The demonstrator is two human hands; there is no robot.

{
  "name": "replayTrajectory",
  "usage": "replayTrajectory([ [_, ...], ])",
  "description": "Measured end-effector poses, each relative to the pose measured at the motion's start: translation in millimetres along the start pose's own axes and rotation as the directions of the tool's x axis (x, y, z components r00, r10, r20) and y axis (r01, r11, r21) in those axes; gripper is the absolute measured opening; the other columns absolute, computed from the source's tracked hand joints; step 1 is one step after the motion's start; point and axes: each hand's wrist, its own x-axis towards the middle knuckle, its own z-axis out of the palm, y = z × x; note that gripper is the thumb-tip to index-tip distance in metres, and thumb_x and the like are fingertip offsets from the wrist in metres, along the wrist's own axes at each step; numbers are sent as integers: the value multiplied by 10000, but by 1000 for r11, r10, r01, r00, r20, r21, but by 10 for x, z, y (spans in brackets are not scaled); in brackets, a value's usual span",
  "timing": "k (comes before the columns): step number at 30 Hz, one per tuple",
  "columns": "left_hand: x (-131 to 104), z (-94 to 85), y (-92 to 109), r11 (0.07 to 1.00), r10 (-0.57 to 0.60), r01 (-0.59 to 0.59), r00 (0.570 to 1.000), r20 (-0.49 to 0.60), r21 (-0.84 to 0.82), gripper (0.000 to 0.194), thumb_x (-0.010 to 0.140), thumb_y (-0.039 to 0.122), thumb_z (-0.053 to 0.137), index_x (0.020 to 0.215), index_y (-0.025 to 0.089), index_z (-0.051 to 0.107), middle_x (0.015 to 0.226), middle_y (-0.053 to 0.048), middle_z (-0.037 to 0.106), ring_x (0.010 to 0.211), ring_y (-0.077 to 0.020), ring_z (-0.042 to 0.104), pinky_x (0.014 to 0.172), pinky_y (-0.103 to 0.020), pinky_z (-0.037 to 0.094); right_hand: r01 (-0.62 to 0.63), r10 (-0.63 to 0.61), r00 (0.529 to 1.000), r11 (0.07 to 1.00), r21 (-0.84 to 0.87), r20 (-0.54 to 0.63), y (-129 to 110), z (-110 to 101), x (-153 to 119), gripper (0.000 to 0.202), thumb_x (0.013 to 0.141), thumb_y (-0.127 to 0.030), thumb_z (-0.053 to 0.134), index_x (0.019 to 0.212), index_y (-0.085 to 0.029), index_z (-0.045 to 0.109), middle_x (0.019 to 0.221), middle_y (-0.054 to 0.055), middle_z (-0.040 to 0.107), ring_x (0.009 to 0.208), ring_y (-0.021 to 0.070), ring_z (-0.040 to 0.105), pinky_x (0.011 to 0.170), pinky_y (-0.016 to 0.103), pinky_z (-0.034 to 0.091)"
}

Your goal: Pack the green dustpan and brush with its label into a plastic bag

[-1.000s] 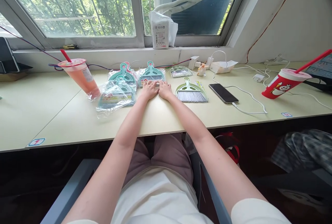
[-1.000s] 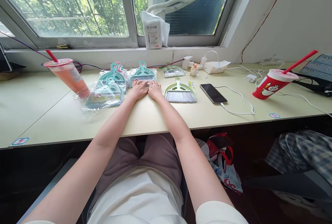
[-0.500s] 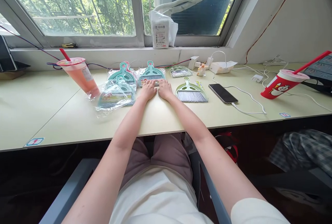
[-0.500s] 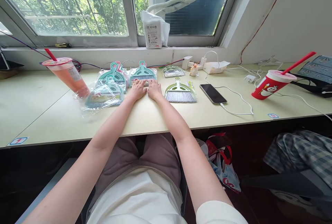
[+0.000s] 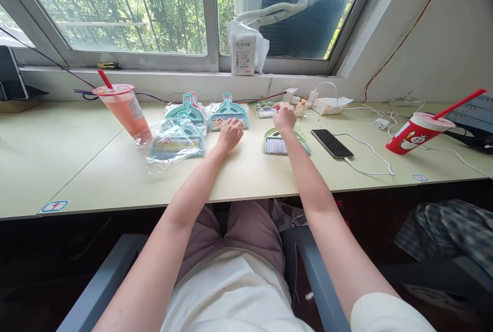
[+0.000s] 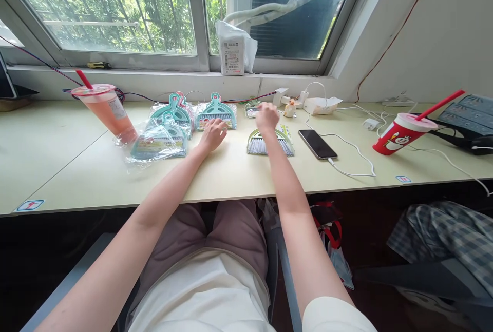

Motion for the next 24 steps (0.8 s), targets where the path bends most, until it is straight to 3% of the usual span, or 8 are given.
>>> replayTrajectory([
  [4,30,90,182,989,-6,14,998,58,-146,360,1019,325,358,1085,173,678,1168,-129,647,1171,-273,555,1055,-396,419,-286,292,953,955,-78,81,867,-101,133,365,925,-182,468,1172,-191,736,1327,187,643,1262,332,557,989,463,460],
  [7,37,174,278,967,-14,45,992,123,-250,390,1023,370,379,1161,160,677,1199,-126,657,1195,-261,557,1057,-366,422,-362,377,890,926,-106,258,1163,-56,139,325,885,-257,596,1154,-183,763,1294,202,677,1238,338,609,966,418,481],
  [10,39,235,305,953,4,50,984,180,-299,433,1021,387,378,1205,137,680,1235,-134,665,1210,-257,559,1081,-358,405,-319,317,903,947,-42,290,1095,38,115,330,905,-317,592,1145,-181,774,1226,184,722,1201,309,648,942,376,491],
  [14,57,271,278,941,55,20,976,212,-338,434,1004,410,396,1041,153,745,1123,-126,711,1161,-257,586,1058,-360,423,-210,174,893,977,42,416,867,121,73,300,849,-336,692,1075,-172,801,1142,149,765,1131,281,688,924,332,498],
  [16,69,281,265,937,36,43,975,220,-347,385,964,436,487,976,152,746,1091,-128,711,1123,-263,603,1025,-361,447,-141,73,877,984,109,475,812,140,44,281,792,-305,754,1031,-170,813,1096,120,783,1101,258,700,913,295,502],
  [19,79,289,246,905,-35,137,967,252,-402,288,861,408,649,966,150,720,1106,-125,702,1072,-263,625,977,-364,478,-89,-10,888,977,193,460,773,161,-12,252,757,-316,785,957,-169,826,1010,93,800,1036,239,716,893,279,508],
  [21,78,284,230,827,-53,206,955,292,-522,291,828,374,678,1022,159,697,1140,-113,701,1061,-252,637,954,-361,492,-98,-30,901,957,272,432,730,167,-53,263,738,-354,804,915,-161,828,969,94,802,988,233,722,884,288,515],
  [24,68,256,205,629,3,243,949,316,-738,417,824,446,675,1144,178,665,1233,-102,685,1128,-263,631,980,-375,481,-141,-74,913,866,481,401,623,150,-110,355,693,-445,840,870,-138,816,893,103,794,897,224,717,866,318,530],
])
